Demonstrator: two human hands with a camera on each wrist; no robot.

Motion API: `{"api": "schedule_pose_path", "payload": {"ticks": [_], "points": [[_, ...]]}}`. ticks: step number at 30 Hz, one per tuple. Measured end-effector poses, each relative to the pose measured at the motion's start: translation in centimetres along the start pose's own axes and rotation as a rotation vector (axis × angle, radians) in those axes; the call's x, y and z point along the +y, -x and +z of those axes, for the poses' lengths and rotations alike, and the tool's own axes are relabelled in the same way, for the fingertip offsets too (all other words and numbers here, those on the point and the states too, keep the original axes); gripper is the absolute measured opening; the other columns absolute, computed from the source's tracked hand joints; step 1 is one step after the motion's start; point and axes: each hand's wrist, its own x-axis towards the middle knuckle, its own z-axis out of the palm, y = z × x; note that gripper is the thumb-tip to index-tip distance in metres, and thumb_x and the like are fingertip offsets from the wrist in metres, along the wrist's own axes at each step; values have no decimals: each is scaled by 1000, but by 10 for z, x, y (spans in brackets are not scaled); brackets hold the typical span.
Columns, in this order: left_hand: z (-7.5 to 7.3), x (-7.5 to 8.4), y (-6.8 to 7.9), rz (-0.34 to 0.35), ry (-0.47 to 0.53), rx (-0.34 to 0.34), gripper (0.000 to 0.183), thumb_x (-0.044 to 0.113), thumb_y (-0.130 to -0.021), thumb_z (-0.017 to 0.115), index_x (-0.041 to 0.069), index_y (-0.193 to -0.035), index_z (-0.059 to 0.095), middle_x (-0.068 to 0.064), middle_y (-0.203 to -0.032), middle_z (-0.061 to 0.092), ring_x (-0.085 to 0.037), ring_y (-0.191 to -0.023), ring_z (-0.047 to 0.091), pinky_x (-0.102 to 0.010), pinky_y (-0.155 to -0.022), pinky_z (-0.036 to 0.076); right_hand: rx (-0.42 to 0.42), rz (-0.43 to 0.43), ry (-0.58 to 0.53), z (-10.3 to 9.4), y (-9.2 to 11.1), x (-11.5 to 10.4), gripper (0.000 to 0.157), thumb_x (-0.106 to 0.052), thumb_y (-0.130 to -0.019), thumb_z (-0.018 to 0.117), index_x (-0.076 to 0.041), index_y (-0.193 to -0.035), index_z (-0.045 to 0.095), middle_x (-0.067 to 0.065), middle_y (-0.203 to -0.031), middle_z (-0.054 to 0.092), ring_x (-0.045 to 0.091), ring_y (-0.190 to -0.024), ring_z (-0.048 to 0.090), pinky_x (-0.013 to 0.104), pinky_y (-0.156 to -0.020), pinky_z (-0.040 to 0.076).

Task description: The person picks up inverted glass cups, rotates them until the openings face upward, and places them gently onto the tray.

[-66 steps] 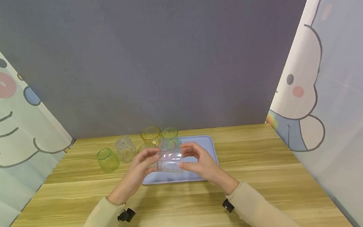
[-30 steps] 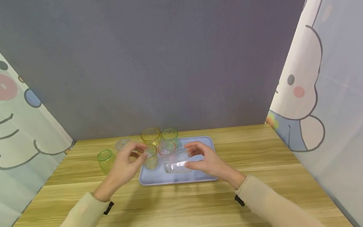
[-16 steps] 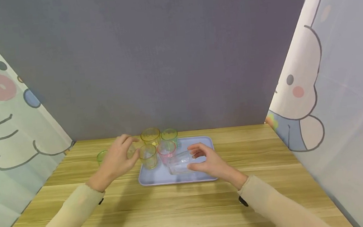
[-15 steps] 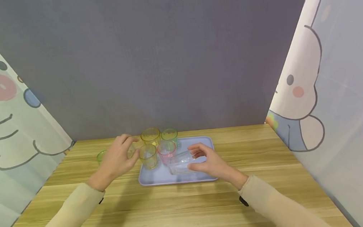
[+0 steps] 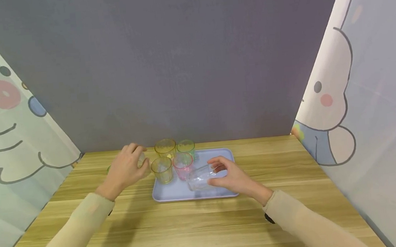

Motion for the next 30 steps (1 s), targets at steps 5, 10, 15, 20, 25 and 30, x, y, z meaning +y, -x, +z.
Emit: {"api": "schedule_pose_path", "payload": {"ticks": [5,10,15,20,25,30], "points": [[3,-4,-3,-56,-16,-62,31,20,-93,63,1,-116,66,-17,-110,63,-38,-98,61,-53,-78,52,-6,10,4,-1,1,-1,58,-25,-91,78,-11,-140,53,19,-137,52,38,-127,51,43,-90,51],[5,-6,-5,-95,-18,-117,33,22,-95,61,0,-120,66,-18,-114,62,-39,-103,59,-55,-83,51,-11,14,5,-2,1,-1,56,-24,-91,78,-12,-140,53,18,-137,52,39,-127,50,43,-91,51],[10,-11,-8,-103,-25,-148,35,21,-95,59,-1,-122,65,-18,-115,62,-39,-104,59,-54,-85,50,-13,16,5,-3,0,0,56,-24,-91,78,-12,-139,54,20,-136,53,40,-126,50,43,-90,51],[16,-18,-13,-129,-35,-212,34,21,-97,58,1,-124,63,-18,-117,60,-39,-106,56,-54,-87,49,-11,16,0,-4,1,-1,56,-24,-91,78,-11,-140,53,18,-136,53,39,-126,50,42,-89,51],[20,-26,-14,-165,-52,-274,35,22,-97,59,1,-125,62,-19,-119,58,-39,-110,54,-56,-90,48,-6,26,11,-5,2,-1,56,-25,-90,79,-12,-139,54,17,-135,54,38,-126,51,43,-90,50],[23,-30,-13,-188,-74,-322,39,24,-97,58,1,-128,60,-19,-122,57,-40,-114,53,-58,-92,47,-1,24,14,-6,2,-1,57,-25,-90,79,-12,-139,54,20,-136,54,39,-125,51,43,-89,51]]}}
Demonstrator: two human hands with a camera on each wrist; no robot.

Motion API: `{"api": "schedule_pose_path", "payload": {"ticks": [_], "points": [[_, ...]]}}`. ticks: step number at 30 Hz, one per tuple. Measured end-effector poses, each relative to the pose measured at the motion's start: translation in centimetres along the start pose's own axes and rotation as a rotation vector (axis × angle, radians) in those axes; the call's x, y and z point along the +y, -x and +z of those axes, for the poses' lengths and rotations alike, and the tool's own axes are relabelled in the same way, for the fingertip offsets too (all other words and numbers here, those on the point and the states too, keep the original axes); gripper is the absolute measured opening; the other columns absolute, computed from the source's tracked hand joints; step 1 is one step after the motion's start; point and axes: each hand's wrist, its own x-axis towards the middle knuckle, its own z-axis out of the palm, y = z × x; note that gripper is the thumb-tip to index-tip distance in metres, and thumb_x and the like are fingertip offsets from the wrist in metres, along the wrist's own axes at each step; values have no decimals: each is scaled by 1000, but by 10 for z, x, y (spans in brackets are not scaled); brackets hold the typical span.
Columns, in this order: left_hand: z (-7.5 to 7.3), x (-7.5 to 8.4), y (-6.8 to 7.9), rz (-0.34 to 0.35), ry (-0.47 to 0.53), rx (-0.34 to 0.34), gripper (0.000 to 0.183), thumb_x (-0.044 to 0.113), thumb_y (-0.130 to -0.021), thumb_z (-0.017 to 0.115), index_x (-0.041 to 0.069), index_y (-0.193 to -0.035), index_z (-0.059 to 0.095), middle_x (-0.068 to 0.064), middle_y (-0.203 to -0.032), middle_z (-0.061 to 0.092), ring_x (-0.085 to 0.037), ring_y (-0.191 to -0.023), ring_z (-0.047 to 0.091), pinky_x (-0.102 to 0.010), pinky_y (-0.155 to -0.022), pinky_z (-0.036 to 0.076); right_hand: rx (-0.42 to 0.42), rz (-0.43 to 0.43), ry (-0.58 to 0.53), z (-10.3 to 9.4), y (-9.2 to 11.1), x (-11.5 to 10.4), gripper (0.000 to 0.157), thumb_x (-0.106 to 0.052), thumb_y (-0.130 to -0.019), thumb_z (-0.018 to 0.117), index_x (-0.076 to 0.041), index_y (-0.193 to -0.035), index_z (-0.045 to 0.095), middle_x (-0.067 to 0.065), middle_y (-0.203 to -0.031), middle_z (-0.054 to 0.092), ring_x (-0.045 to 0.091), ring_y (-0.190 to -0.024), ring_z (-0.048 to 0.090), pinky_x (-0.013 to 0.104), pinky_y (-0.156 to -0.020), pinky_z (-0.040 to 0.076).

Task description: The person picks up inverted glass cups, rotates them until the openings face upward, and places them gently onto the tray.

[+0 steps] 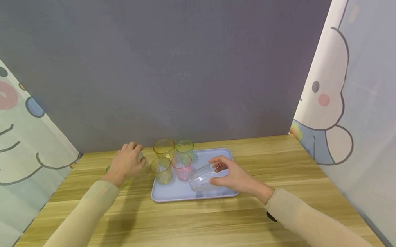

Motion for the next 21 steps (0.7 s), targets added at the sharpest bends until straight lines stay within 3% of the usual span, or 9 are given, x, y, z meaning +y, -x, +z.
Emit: {"api": "schedule_pose_path", "payload": {"ticks": [6,21], "points": [[5,-4,0,-42,3,-60,45,26,-99,57,-1,-135,56,-21,-122,55,-40,-112,51,-60,-91,46,-7,7,10,-2,1,2,57,-26,-90,79,-12,-139,54,17,-135,55,38,-125,52,42,-89,51],[11,-14,-4,-107,51,-120,55,30,-100,56,-3,-144,50,-26,-133,49,-46,-125,45,-65,-97,44,-1,13,38,-4,2,3,57,-26,-90,79,-12,-139,54,20,-136,55,36,-124,53,43,-90,50]]}}
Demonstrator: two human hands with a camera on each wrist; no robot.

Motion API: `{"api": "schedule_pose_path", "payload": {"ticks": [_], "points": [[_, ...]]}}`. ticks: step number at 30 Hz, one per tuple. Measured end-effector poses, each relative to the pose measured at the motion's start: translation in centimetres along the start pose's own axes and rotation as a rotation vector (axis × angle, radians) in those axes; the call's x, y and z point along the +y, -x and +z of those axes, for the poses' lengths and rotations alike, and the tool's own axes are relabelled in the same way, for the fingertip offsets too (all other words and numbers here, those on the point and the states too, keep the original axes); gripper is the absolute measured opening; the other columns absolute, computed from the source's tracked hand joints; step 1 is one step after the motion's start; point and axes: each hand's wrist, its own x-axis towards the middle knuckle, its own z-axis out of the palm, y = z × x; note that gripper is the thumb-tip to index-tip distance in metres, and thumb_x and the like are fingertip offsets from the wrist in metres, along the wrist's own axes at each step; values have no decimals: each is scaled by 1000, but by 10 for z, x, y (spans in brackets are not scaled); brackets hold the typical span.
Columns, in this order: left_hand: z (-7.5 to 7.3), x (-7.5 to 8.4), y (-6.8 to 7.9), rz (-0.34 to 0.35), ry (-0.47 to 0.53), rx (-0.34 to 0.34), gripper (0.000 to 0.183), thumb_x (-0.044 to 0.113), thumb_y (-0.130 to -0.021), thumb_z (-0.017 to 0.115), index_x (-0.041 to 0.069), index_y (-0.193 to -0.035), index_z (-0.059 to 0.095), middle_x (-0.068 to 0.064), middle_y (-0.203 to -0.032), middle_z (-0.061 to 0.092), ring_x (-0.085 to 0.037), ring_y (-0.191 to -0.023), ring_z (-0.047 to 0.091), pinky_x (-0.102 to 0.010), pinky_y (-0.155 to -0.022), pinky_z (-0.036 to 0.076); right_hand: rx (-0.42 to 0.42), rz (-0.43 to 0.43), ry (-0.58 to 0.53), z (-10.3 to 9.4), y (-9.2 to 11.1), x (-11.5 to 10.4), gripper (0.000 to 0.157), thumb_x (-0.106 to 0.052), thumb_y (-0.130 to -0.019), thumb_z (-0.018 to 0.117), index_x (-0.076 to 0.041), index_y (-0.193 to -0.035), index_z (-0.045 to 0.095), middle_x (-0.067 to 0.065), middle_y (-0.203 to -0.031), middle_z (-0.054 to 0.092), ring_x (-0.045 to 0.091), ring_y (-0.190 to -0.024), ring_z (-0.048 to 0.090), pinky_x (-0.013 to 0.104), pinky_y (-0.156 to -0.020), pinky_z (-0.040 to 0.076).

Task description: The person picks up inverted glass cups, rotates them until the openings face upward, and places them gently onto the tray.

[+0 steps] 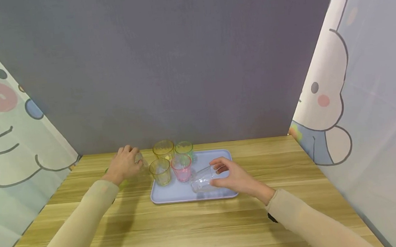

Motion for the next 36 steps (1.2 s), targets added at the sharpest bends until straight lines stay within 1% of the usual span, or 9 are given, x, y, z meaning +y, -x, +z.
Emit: {"api": "schedule_pose_path", "payload": {"ticks": [5,8,14,20,24,27,30,33,36], "points": [[-1,1,-1,-7,4,-26,55,29,-100,54,-2,-145,49,-27,-134,49,-47,-125,45,-66,-98,43,14,-5,7,1,-1,0,57,-25,-89,80,-11,-138,55,21,-135,56,36,-123,54,43,-90,50],[-1,2,-2,-10,6,-36,55,29,-101,54,-1,-146,49,-27,-133,49,-47,-124,45,-66,-97,43,14,-8,12,0,-2,0,57,-25,-89,80,-10,-138,55,19,-133,57,36,-122,55,43,-90,50],[0,2,-5,-20,10,-62,55,31,-100,53,3,-149,49,-27,-136,47,-49,-125,43,-66,-96,44,5,-3,69,-3,-5,-3,59,-28,-88,80,-9,-138,56,15,-130,59,35,-120,55,45,-94,49],[-2,2,-8,-38,45,-85,54,30,-99,54,6,-147,51,-27,-136,46,-50,-124,42,-66,-95,44,-5,20,113,-9,-11,-7,59,-28,-85,81,-10,-137,57,17,-129,59,35,-119,56,47,-96,48],[-5,2,-9,-44,51,-104,52,28,-100,53,7,-147,51,-28,-137,44,-50,-123,41,-64,-92,45,-21,29,124,-11,-13,-9,59,-29,-85,80,-11,-136,57,17,-129,59,33,-118,56,51,-98,47],[-6,3,-9,-53,52,-118,51,28,-100,53,7,-147,51,-28,-139,43,-49,-120,42,-63,-91,45,-29,10,134,-12,-14,-10,58,-28,-85,80,-9,-135,58,18,-128,58,35,-117,56,55,-98,46],[-8,5,-9,-57,55,-127,51,27,-100,54,7,-147,51,-28,-140,43,-49,-120,42,-63,-92,45,-31,6,166,-14,-15,-12,59,-29,-85,79,-8,-135,58,17,-129,58,35,-118,56,54,-98,46],[-9,5,-9,-59,58,-132,51,27,-100,53,6,-148,51,-28,-140,43,-49,-122,41,-63,-95,44,-35,18,208,-18,-17,-15,59,-30,-85,79,-8,-136,57,14,-130,58,32,-117,56,49,-96,47],[-9,6,-9,-65,63,-138,51,27,-101,53,6,-148,51,-27,-140,43,-48,-123,41,-63,-96,44,-35,26,240,-20,-19,-18,59,-30,-85,78,-8,-135,57,12,-128,59,31,-115,56,49,-97,47]]}}
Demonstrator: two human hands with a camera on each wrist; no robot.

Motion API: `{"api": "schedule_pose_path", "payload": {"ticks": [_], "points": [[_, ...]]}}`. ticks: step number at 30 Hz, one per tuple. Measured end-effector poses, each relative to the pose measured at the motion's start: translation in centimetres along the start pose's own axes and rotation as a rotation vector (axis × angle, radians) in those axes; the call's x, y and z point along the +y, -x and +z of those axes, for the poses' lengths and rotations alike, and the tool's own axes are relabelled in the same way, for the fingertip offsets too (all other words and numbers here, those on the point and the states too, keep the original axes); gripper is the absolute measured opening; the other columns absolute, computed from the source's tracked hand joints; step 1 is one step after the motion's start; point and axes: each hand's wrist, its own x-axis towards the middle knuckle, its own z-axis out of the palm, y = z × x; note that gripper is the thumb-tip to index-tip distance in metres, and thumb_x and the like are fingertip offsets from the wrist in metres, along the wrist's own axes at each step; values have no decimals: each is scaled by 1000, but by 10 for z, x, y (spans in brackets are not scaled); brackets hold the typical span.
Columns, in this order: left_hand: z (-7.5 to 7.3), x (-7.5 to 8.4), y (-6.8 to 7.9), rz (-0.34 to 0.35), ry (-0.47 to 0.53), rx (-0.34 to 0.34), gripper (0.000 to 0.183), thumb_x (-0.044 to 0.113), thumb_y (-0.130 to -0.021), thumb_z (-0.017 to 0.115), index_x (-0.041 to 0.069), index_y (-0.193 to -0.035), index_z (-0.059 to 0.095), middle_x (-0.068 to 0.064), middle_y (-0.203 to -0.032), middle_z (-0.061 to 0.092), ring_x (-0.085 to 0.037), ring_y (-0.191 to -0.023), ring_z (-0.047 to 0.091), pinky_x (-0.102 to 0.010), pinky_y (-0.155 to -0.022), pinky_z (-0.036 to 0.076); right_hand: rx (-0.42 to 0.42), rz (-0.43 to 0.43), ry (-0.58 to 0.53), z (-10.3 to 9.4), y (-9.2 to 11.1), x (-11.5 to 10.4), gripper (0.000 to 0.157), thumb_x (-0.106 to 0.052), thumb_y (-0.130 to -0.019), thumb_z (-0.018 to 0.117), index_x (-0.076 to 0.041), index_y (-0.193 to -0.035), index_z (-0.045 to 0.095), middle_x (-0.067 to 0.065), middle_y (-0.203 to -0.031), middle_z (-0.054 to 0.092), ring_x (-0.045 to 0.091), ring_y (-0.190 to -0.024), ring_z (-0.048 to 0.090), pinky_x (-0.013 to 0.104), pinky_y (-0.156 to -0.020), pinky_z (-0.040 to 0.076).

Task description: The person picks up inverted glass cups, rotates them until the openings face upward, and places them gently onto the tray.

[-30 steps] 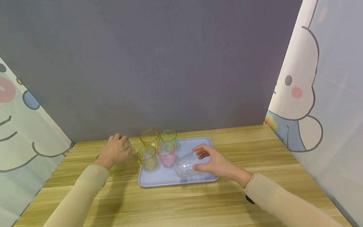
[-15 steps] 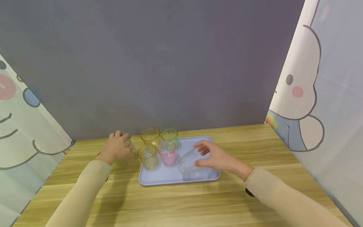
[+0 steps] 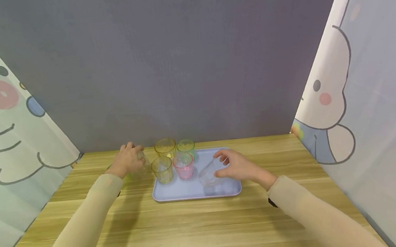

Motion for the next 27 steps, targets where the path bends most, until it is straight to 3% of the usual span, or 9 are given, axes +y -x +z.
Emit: {"api": "schedule_pose_path", "payload": {"ticks": [8,15,27], "points": [[1,2,-1,-14,1,4,52,27,-101,54,7,-149,50,-25,-140,43,-46,-123,40,-62,-97,43,11,-25,81,-5,-9,-7,60,-28,-83,79,-4,-134,59,19,-128,60,39,-115,57,51,-97,47],[1,1,0,-12,-8,8,52,28,-101,54,7,-149,50,-26,-139,43,-47,-122,40,-62,-97,43,28,-31,175,-12,-15,-17,60,-30,-83,78,-6,-134,59,15,-125,61,32,-113,57,50,-95,48],[2,0,-1,-16,2,9,51,27,-102,53,7,-148,51,-27,-141,41,-49,-125,38,-63,-95,43,58,-15,328,-13,-28,-28,61,-34,-83,73,-10,-137,58,16,-131,56,34,-119,55,54,-91,50]]}}
